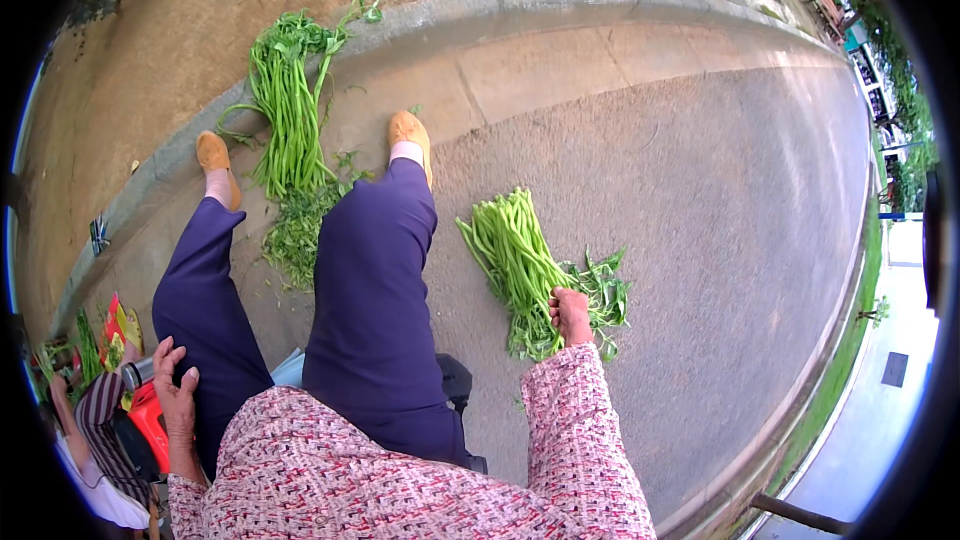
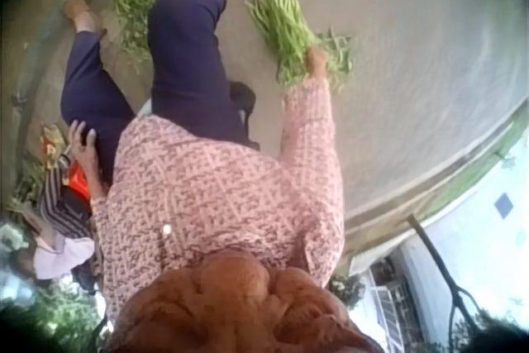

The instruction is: The person holds green leafy vegetables and removes the stems by hand, placing the trimmed parts into a pile on the ground.

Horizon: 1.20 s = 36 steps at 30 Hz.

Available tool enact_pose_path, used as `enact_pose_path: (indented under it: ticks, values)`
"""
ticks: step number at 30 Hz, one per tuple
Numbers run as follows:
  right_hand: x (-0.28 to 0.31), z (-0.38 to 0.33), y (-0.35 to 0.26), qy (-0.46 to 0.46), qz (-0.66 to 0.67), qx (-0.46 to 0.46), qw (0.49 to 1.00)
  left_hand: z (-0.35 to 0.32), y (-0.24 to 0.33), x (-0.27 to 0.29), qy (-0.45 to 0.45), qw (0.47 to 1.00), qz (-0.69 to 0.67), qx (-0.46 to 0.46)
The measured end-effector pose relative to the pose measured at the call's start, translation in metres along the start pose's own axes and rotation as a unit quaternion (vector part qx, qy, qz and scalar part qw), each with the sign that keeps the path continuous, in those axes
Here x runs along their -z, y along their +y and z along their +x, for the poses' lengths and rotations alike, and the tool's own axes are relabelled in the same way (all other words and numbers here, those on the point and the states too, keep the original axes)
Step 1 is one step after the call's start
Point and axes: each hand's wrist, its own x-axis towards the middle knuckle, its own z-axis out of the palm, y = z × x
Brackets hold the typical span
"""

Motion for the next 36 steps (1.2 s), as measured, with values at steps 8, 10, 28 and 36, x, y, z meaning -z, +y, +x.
enact_pose_path:
  ticks: [8,10,28,36]
  values:
    - [0.020,0.073,0.063,0.125,-0.330,0.267,0.897,0.006,0.000,0.001,-0.017,1.000,0.018,-0.003]
    - [0.018,0.066,0.064,0.173,-0.412,0.304,0.841,0.009,0.000,0.002,-0.017,0.999,0.034,-0.006]
    - [0.028,-0.018,0.160,0.141,-0.346,0.075,0.925,0.011,-0.031,0.006,-0.034,0.999,-0.038,-0.004]
    - [-0.021,-0.026,0.131,0.094,-0.412,0.165,0.891,0.008,-0.027,0.006,-0.038,0.998,-0.057,0.007]
